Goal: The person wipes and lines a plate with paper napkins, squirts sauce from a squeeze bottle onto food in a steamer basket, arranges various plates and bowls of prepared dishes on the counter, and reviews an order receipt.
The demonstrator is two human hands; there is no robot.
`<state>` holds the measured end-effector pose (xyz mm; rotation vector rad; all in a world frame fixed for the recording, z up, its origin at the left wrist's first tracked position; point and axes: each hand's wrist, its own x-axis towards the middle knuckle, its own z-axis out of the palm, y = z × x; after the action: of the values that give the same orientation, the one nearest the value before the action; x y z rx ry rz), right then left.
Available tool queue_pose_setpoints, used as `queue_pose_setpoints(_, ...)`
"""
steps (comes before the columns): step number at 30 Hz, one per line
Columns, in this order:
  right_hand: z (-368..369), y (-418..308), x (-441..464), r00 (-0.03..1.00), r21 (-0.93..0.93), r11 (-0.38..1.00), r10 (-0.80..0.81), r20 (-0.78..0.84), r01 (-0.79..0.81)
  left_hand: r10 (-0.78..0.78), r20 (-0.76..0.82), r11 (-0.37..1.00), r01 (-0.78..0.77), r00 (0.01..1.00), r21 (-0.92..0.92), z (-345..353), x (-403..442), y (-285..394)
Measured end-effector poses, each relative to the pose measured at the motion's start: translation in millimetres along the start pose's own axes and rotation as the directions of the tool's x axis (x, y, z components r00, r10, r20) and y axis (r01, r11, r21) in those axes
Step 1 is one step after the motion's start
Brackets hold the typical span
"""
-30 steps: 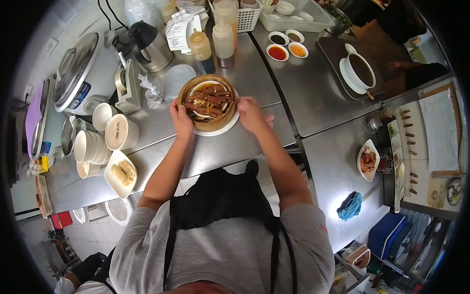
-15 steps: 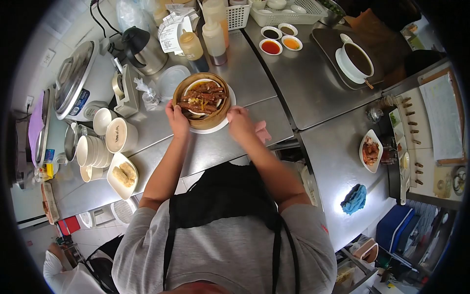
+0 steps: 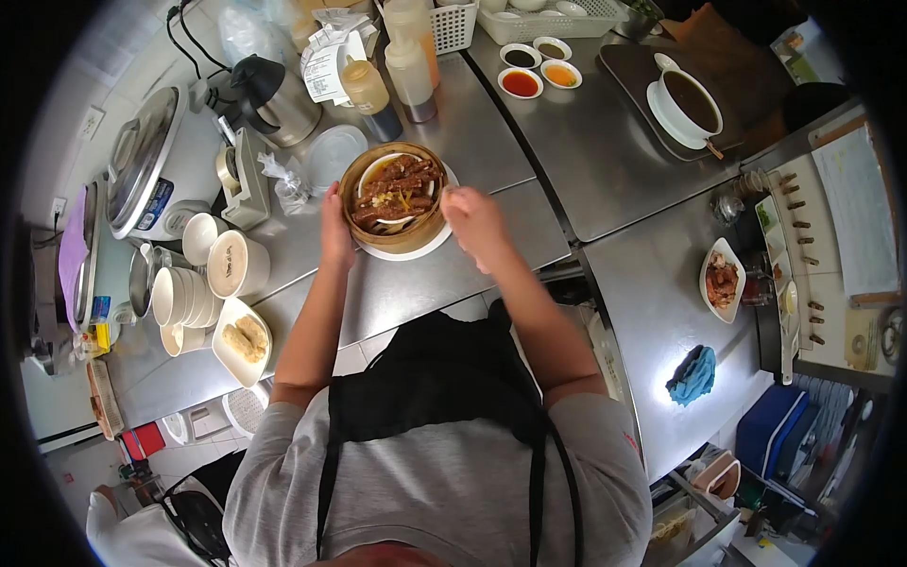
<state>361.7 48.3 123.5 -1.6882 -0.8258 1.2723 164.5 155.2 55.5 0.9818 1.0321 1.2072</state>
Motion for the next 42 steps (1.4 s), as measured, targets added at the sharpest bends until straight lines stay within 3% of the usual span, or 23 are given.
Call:
queue_pose_setpoints(1,14,39,23,0.739,-0.395,0.738,-0.647,-0.187,0.547,0.014,0.026,1.0,-0.013,1.0,-0.012,3,-2,4)
queue_pose_setpoints(4,25,18,-4,0.76,-0.624,0.66,-0.631,-0.156,0.419,0.042,0.073,0.999,-0.04,0.996,-0.035,7,-6,5)
queue_pose_setpoints(7,32,29,-11,0.76,-0.647,0.592,-0.65,-0.032,0.479,0.054,0.05,0.999,-0.053,0.997,-0.008,7,-3,0)
queue_pose_setpoints(9,14,5,-22,0.964,-0.225,0.937,-0.257,0.076,0.267,0.054,0.03,0.997,-0.056,0.998,0.06,5,-4,0)
queue_pose_setpoints(10,4,-4,-25,0.977,-0.014,0.998,-0.063,0.202,0.068,0.076,0.036,0.994,-0.079,0.996,0.075,5,-7,1)
queue_pose_setpoints(13,-12,16,-1,0.974,0.093,0.971,-0.211,-0.084,0.219,0.123,-0.003,0.991,-0.123,0.992,0.052,15,-19,2)
queue_pose_setpoints(16,10,41,17,0.881,-0.135,0.897,-0.439,-0.178,0.42,0.156,-0.076,0.987,-0.152,0.985,0.048,20,-23,-9)
queue_pose_setpoints(19,28,16,-14,0.968,-0.045,0.982,-0.19,-0.162,0.186,0.198,-0.116,0.979,-0.189,0.973,0.077,23,-25,-12)
queue_pose_setpoints(21,40,55,-7,0.925,-0.167,0.924,-0.364,-0.111,0.344,0.16,-0.109,0.987,-0.158,0.981,0.022,24,-27,-10)
queue_pose_setpoints(25,61,57,-31,0.721,-0.384,0.676,-0.692,-0.035,0.629,0.018,0.018,0.992,-0.015,1.0,-0.124,23,-34,8)
queue_pose_setpoints(28,49,57,-33,0.585,-0.645,0.344,-0.787,0.199,0.683,-0.054,0.112,0.99,0.068,0.992,-0.125,13,-35,9)
queue_pose_setpoints(29,42,48,-34,0.786,-0.477,0.678,-0.617,0.044,0.559,-0.099,0.119,0.984,0.115,0.988,-0.136,11,-34,9)
queue_pose_setpoints(30,32,36,-36,0.931,-0.243,0.908,-0.361,-0.044,0.341,-0.146,0.127,0.975,0.164,0.981,-0.15,10,-34,7)
queue_pose_setpoints(32,21,31,-34,0.961,-0.197,0.958,-0.237,-0.145,0.207,-0.231,0.132,0.955,0.25,0.964,-0.161,13,-44,11)
queue_pose_setpoints(34,18,30,-26,0.773,-0.61,0.693,-0.603,-0.197,0.385,-0.293,0.134,0.939,0.311,0.947,-0.146,20,-54,16)
queue_pose_setpoints(38,22,29,-35,0.805,-0.732,0.62,-0.568,-0.169,0.284,-0.318,0.079,0.918,0.328,0.945,-0.222,28,-64,14)
queue_pose_setpoints(41,35,28,-49,0.866,-0.732,0.626,-0.489,-0.1,0.269,-0.452,0.113,0.864,0.466,0.885,-0.189,29,-67,21)
queue_pose_setpoints(42,36,27,-50,0.884,-0.685,0.643,-0.468,0.002,0.342,-0.495,0.125,0.841,0.511,0.86,-0.178,29,-69,24)
